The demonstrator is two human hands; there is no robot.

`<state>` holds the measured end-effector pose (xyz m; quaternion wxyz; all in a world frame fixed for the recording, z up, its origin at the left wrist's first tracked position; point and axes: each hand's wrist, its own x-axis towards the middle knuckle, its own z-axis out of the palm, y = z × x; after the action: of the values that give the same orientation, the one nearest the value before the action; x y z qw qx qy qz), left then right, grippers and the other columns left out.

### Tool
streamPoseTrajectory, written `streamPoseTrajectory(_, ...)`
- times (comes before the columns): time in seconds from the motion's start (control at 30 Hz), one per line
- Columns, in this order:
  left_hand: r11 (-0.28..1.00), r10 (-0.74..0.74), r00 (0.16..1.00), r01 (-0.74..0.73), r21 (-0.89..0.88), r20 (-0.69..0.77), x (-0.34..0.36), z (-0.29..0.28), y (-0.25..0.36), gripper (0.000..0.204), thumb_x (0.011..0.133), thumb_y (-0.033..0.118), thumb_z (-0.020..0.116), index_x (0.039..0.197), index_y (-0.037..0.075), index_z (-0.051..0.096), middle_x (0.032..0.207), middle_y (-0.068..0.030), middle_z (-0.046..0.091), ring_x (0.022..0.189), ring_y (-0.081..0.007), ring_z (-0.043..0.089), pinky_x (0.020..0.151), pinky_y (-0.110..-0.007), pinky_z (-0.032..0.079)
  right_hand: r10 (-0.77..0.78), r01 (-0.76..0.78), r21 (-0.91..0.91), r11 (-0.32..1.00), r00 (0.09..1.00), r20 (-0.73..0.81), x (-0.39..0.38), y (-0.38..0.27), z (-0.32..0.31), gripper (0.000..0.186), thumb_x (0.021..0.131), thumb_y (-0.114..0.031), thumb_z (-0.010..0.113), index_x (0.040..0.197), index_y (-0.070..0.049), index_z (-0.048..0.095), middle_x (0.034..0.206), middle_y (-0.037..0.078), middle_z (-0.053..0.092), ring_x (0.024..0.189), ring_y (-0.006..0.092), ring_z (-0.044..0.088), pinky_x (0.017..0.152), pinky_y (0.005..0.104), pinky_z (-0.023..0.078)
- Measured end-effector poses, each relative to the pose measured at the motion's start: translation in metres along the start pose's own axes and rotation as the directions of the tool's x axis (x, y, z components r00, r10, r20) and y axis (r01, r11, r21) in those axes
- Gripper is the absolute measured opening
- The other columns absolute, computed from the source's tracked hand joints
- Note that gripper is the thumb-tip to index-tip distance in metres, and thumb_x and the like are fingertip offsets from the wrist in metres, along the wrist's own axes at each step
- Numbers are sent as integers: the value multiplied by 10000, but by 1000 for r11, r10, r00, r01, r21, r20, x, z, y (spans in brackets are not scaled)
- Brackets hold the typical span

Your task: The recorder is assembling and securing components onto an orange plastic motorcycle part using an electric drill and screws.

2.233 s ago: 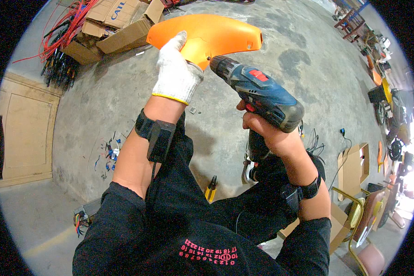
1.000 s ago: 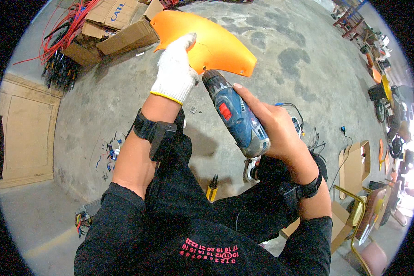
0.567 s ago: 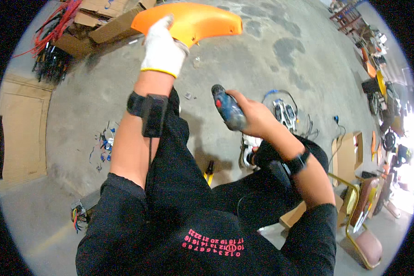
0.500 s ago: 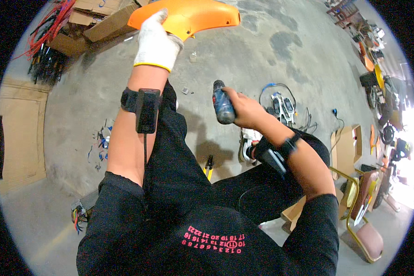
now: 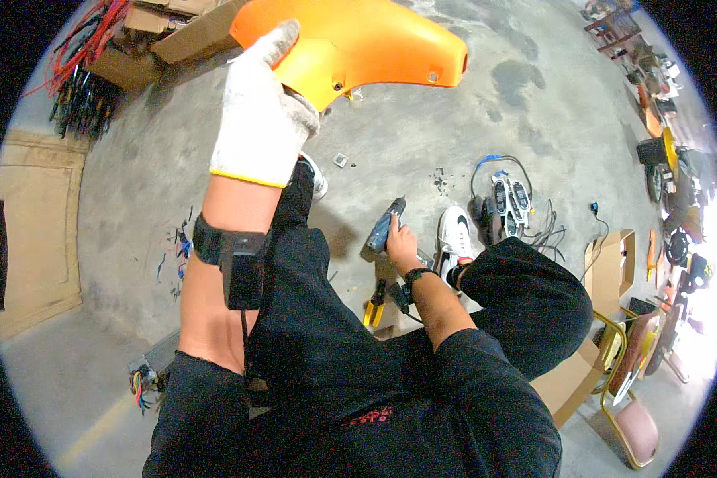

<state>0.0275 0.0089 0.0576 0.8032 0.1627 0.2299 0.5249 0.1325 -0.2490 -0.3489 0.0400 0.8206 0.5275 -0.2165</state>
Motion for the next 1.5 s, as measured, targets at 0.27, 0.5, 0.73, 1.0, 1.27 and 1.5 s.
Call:
streamPoseTrajectory(0.27, 999, -24, 1000, 24, 47, 9, 3, -3, 5, 379, 958, 157, 566, 1282, -30, 505, 1235, -183, 613, 1112, -355, 623, 922, -533, 526, 78, -77, 101, 992, 997, -1, -26, -6, 54, 848, 859, -26, 587, 1557, -56, 108, 1078, 218, 502, 993, 393, 559, 854, 510, 467)
streamPoseTrajectory(0.5, 997, -29, 999, 27, 71, 33, -1, 1, 16, 378, 957, 162, 568, 1278, -31, 513, 1230, -183, 617, 1114, -356, 623, 923, -532, 525, 182, -194, 161, 968, 979, 86, -21, -17, 49, 1079, 799, -83, 724, 1546, -32, -52, 1118, 250, 501, 999, 436, 587, 853, 486, 503)
streamPoseTrajectory(0.73, 996, -39, 992, 29, 80, 121, 0, 6, 17, 377, 957, 166, 570, 1274, -32, 521, 1226, -183, 621, 1115, -357, 622, 924, -531, 524, 257, -293, 87, 952, 922, 290, 4, -17, 19, 964, 825, -195, 705, 1517, 2, 64, 1119, 251, 621, 968, 417, 646, 855, 470, 526)
streamPoseTrajectory(1.0, 962, -236, 864, 273, -21, 445, 2, -11, 25, 381, 964, 194, 546, 1283, -14, 530, 1191, -182, 646, 1041, -352, 657, 875, -503, 543, -222, -127, 990, -66, 969, 109, 88, -4, -273, 503, 971, -402, 528, 1326, -46, 551, 1084, 115, 706, 944, 271, 693, 805, 405, 564)
streamPoseTrajectory(1.27, 966, -228, 767, 257, 38, 600, -27, 4, 18, 637, 837, 215, 713, 1357, -54, 462, 1231, -212, 624, 1047, -366, 666, 879, -486, 578, -432, 153, 962, -227, 869, -240, -64, -40, -490, 623, 1041, -535, 313, 1295, -16, 544, 1152, 70, 681, 1019, 178, 668, 870, 335, 540)
streamPoseTrajectory(1.5, 963, -270, 752, 204, 178, 601, -30, 18, -5, 648, 840, 242, 719, 1365, -37, 463, 1252, -181, 616, 1092, -330, 649, 895, -445, 567, -273, 147, 859, -490, 910, -311, -66, -27, -465, 409, 1049, -288, 453, 1303, 22, 536, 1192, 129, 670, 1036, 214, 678, 929, 367, 542)
